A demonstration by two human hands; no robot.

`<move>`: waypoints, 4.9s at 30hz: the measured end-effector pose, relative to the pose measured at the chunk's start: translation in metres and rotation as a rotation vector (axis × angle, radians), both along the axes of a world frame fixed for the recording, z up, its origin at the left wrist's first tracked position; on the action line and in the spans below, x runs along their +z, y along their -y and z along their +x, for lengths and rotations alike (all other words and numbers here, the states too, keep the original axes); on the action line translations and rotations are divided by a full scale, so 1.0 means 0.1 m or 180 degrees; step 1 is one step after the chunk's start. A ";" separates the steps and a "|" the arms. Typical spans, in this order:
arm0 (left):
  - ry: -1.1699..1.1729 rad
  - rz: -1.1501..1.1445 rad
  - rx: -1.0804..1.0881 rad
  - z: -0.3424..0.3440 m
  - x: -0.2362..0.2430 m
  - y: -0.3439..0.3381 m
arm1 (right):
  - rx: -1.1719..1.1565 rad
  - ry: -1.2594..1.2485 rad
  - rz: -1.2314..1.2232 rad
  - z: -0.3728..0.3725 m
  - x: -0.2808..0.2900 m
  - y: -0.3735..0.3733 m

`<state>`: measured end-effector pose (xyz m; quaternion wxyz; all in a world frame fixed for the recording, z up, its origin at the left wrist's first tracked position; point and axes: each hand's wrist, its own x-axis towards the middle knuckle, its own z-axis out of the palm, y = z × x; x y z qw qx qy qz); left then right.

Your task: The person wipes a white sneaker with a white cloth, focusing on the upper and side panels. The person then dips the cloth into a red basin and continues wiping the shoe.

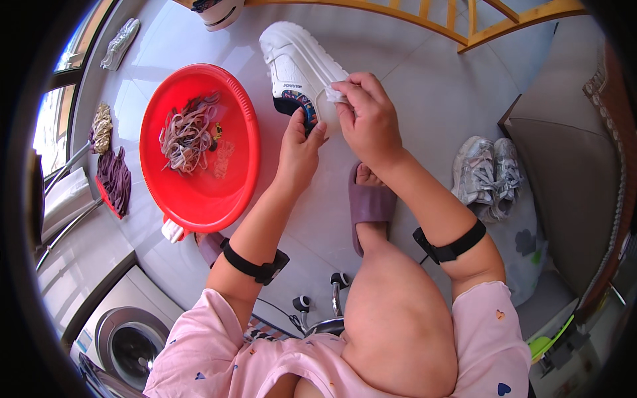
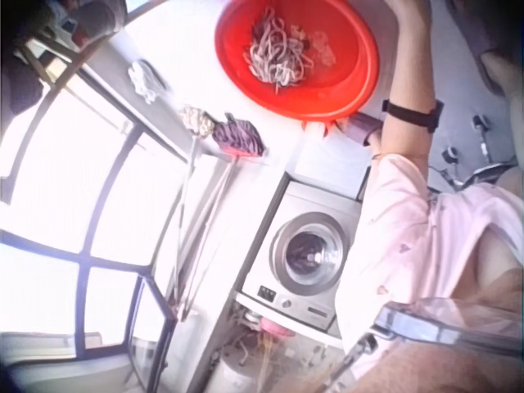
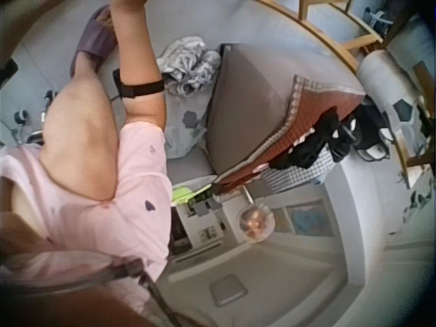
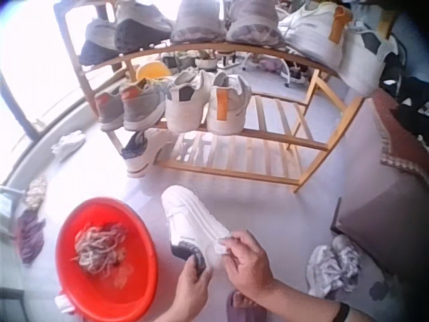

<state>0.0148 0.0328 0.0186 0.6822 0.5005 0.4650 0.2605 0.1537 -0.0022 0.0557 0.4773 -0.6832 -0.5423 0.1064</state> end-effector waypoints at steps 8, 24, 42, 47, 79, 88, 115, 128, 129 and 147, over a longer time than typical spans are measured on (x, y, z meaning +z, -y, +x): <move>0.0263 -0.0918 0.0213 0.22 -0.43 0.24 | -0.0018 -0.0023 -0.0822 -0.03 -0.57 0.18; -0.0299 -0.0475 0.0600 0.45 -0.43 0.21 | -0.0377 -0.0026 -0.0251 -0.04 -0.71 0.19; -0.0630 -0.0466 0.0281 0.41 -0.53 0.13 | -0.0398 -0.0048 -0.0520 -0.04 -0.77 0.24; -0.0807 -0.0005 0.0224 0.43 -0.48 0.18 | -0.0396 0.0378 -0.0409 0.03 -0.75 0.22; -0.1467 0.0538 -0.0099 0.57 -0.41 0.04 | -0.0343 0.0606 -0.0223 0.24 -0.77 0.19; -0.1428 0.0540 -0.0086 0.58 -0.43 0.02 | -0.0249 0.0744 -0.0288 0.26 -0.75 0.24; -0.1396 0.0711 -0.0228 0.58 -0.52 -0.02 | -0.0188 0.0609 -0.0308 0.31 -0.86 -0.01; -0.1564 0.0896 -0.0284 0.67 -0.52 -0.03 | -0.0276 -0.0110 -0.0660 0.16 -0.69 0.36; -0.1495 0.0739 -0.0270 0.66 -0.52 -0.03 | -0.0200 0.0017 -0.0614 0.18 -0.71 0.31; -0.1456 0.0599 -0.0247 0.72 -0.66 -0.07 | -0.0527 -0.0613 -0.0594 0.10 -0.84 0.56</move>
